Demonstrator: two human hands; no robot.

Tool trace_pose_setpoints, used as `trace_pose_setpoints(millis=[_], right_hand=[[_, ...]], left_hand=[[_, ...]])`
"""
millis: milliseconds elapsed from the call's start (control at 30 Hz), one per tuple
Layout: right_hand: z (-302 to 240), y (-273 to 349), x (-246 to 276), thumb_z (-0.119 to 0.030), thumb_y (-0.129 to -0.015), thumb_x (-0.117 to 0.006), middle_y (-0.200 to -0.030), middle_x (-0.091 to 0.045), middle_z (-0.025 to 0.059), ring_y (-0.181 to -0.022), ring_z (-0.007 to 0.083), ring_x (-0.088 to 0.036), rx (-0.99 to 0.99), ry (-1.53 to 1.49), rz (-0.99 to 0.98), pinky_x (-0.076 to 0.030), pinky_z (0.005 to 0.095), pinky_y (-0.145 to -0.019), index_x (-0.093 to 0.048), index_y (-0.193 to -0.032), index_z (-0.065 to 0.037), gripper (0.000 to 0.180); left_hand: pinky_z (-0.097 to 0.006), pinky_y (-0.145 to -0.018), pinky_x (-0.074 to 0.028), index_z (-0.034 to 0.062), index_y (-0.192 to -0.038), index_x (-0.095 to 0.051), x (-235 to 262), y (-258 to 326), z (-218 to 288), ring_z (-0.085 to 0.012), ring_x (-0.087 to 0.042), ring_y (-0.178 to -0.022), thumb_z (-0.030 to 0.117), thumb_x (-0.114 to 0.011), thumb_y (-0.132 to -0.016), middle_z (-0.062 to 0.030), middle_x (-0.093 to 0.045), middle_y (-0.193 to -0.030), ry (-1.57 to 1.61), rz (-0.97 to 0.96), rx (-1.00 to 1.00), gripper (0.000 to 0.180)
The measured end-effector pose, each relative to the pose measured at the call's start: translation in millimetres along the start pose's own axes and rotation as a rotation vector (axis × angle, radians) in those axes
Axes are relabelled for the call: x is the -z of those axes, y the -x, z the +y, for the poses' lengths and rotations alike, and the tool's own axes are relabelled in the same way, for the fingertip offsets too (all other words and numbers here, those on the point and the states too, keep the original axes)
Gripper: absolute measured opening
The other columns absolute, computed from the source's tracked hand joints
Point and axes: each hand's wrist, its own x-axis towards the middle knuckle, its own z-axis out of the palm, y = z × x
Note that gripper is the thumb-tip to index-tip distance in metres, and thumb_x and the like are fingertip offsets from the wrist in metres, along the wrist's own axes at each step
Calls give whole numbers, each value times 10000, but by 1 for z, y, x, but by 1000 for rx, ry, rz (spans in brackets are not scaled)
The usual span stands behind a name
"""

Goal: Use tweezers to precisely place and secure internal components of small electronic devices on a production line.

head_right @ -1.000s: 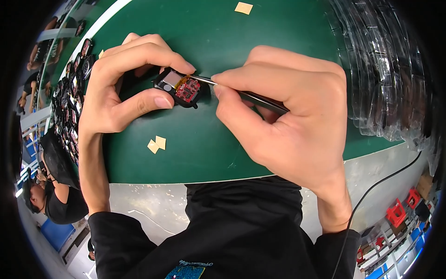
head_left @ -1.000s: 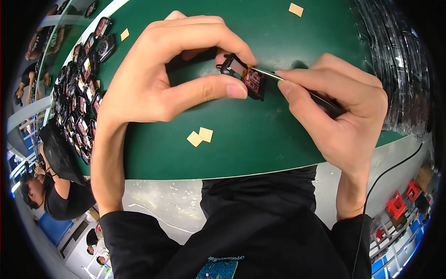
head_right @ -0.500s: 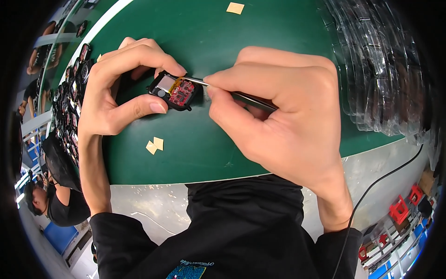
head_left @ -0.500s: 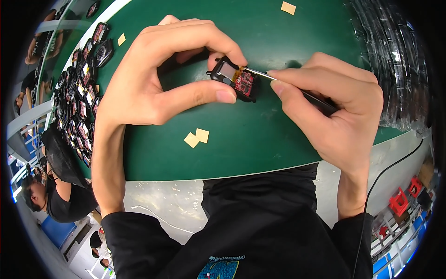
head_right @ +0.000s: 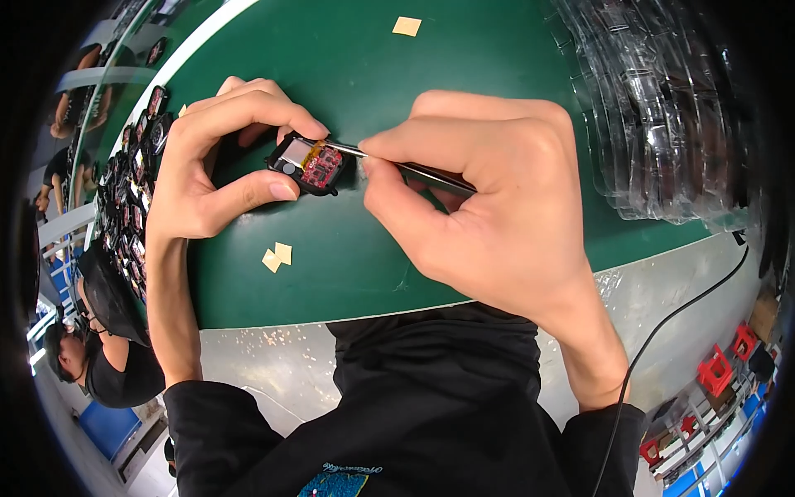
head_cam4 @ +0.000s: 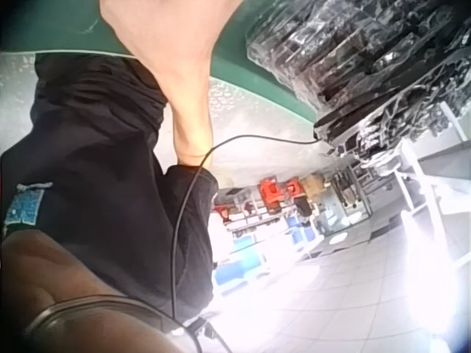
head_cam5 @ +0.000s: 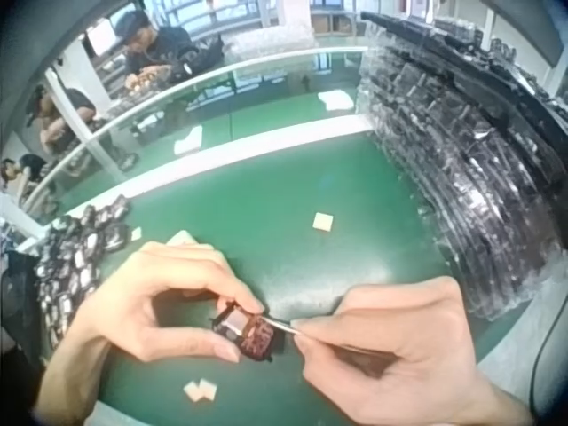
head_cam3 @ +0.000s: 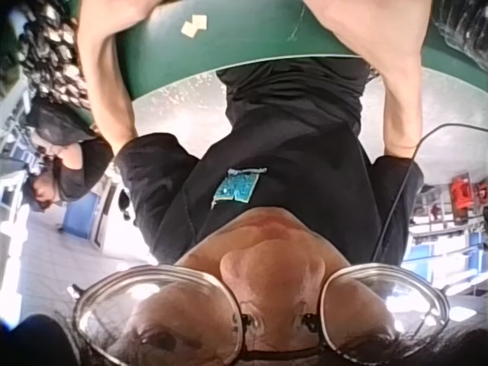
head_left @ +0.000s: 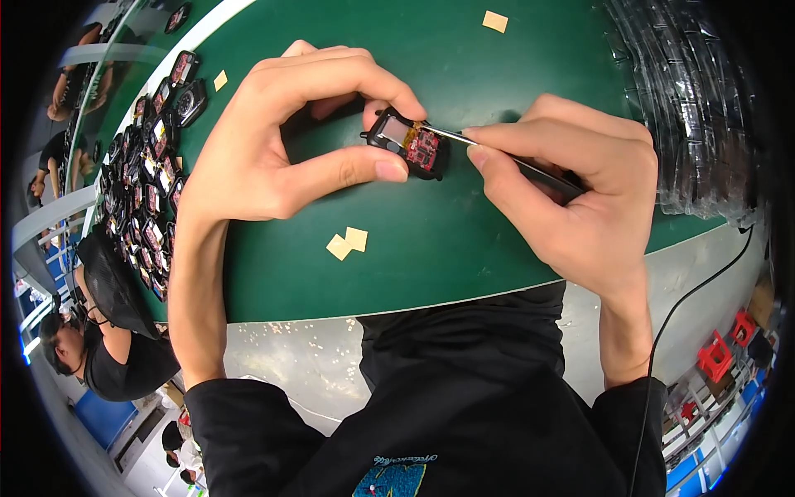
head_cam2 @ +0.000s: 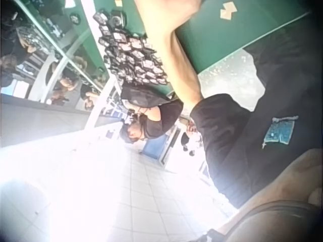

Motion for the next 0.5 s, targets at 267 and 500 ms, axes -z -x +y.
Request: trace_pose_setpoints(millis=[267,500], right_hand=[[0,-1,10,71,-848,-831,-678,-646,23,-547,58,-523,-8,-40,95,-339,253,-506,-867,-982,0,156],[7,-3,-2,-42,-816,-801,-758,-684,114,-673,306,-686,36,-215,295,-513,428,-601,-816,-882,-58,70]], left_hand=[[-336,-785,-376,69,-1176,-798,3,-7,8,-160,-492,-782,301,-965,-733,-15,-703,-929,-27,14,36,527],[-400,-742,-406,39,-1067,-749,-20,4,25,-273,-528,-779,423,-959,-724,-81,-624,-866,-185,201,85,556]])
